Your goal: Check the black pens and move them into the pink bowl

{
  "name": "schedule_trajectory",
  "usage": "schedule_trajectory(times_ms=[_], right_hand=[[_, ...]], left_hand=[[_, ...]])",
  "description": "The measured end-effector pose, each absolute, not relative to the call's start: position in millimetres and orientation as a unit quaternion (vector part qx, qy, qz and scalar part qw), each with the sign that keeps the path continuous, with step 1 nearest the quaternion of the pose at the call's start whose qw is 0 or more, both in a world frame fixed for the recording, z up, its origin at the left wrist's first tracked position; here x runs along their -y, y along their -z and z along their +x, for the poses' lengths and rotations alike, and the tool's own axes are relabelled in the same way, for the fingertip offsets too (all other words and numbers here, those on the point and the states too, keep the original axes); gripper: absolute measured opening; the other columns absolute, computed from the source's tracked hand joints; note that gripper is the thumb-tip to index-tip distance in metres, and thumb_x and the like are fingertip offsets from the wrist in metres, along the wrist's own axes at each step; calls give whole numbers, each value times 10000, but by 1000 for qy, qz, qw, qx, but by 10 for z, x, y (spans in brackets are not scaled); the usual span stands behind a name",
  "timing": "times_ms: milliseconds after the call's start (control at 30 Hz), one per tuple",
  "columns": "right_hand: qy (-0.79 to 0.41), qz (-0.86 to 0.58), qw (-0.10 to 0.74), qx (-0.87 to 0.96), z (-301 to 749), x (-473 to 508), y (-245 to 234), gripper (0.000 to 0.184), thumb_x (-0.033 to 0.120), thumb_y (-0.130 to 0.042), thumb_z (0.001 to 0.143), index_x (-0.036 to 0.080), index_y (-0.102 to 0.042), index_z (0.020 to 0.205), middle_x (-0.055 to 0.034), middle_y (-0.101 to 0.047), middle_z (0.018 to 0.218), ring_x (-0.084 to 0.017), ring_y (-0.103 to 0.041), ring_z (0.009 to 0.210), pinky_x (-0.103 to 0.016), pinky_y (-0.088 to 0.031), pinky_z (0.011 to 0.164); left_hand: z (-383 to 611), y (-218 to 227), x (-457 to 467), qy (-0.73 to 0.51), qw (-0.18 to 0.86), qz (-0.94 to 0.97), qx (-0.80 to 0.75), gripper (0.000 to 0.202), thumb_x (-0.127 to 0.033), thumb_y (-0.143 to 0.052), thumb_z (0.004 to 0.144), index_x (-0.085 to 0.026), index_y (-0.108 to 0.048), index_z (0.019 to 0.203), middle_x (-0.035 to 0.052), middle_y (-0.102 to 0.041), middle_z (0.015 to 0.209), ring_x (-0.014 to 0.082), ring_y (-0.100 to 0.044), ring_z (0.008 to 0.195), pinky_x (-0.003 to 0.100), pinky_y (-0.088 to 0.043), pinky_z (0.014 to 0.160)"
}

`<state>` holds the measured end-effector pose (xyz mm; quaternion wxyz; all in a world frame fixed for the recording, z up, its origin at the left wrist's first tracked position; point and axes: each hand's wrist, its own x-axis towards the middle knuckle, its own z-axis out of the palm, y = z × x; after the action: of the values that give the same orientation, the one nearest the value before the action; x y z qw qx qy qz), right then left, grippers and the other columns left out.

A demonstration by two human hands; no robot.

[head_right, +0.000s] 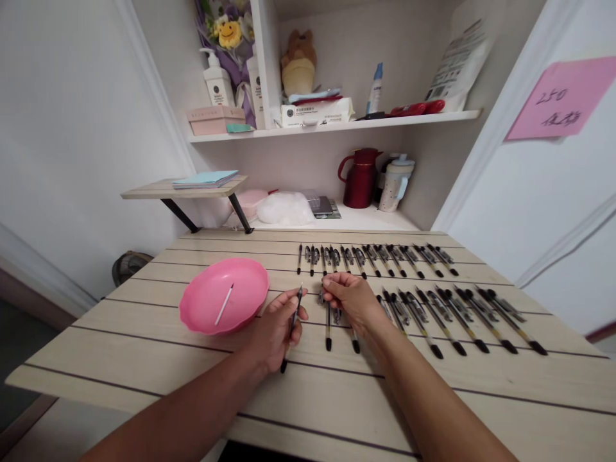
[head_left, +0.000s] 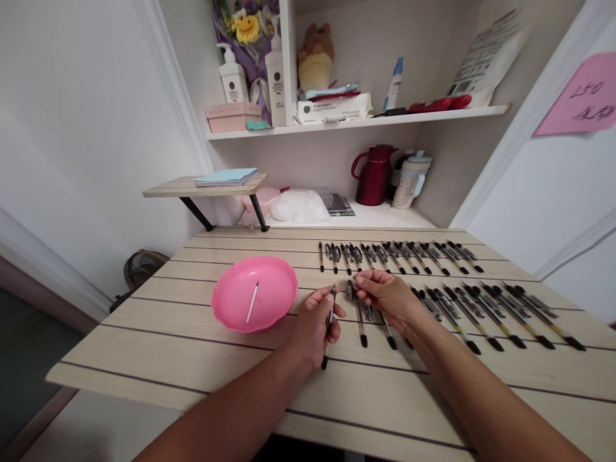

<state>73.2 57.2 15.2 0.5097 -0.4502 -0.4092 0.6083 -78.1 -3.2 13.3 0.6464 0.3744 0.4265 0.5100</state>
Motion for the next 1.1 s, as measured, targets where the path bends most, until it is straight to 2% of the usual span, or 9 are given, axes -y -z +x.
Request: schedule_trajectory(times_ms=[167,300,367,433,533,667,867,1100], right_hand=[[-612,-482,466,419,756,-560,-242,154,120,-719,575,151,-635,700,-15,-623,572,-78,-556,501,-168,-462,452],[-576,-505,413,493,768,-521,-274,106,155,-694,591,166,-631,677,-5,-605,524,-95,-528,465,-212,-434,447],[-500,-540,363,572,775,-492,-251,54,214,-659,629,177,-631,655,15,-565,460,-98,-478,415,-230,-389,429],[-375,-565,302,671,783,-460,-214,75,245,-612,667,187,-628,621,16,-560,455,-108,-470,428,-240,-361,457],[-197,-566,219,770,779,-412,-161,121,242,-564,700,201,-624,603,-8,-630,584,-135,-536,557,-244,-349,540],[-81,-580,139,799,715,-348,-152,164,281,-515,757,214,-630,661,-25,-660,683,-156,-569,637,-246,-313,552],[-8,-588,82,805,620,-313,-194,174,265,-484,794,196,-607,692,-46,-658,740,-162,-587,680,-248,-282,542],[30,-592,71,802,597,-308,-160,186,269,-460,821,184,-596,727,-66,-657,773,-173,-597,700,-259,-287,547]], left_hand=[[-779,-119,17,-521,646,361,-426,408,-410,-539,741,-179,-521,1078,-32,-516,661,15,-377,337,156,-215,332],[-786,-103,12,-527,643,356,-426,403,-406,-539,741,-174,-529,1070,-30,-519,653,18,-383,339,158,-219,336],[-790,-91,9,-530,642,356,-424,409,-408,-540,738,-173,-529,1073,-29,-520,651,19,-382,337,158,-223,336],[-792,-79,7,-534,642,358,-419,414,-410,-537,741,-169,-527,1078,-26,-521,653,18,-384,338,156,-222,335],[-793,-73,7,-535,640,360,-417,410,-404,-531,745,-166,-528,1080,-23,-522,656,16,-387,335,152,-219,331],[-795,-86,10,-533,638,361,-423,410,-389,-530,744,-169,-530,1090,-26,-523,644,20,-392,328,154,-225,330],[-802,-83,11,-531,643,358,-419,412,-392,-531,746,-167,-532,1090,-25,-530,622,27,-396,330,161,-223,337],[-803,-108,33,-527,649,354,-418,389,-407,-534,742,-173,-542,1053,-30,-525,619,23,-398,336,159,-218,342]])
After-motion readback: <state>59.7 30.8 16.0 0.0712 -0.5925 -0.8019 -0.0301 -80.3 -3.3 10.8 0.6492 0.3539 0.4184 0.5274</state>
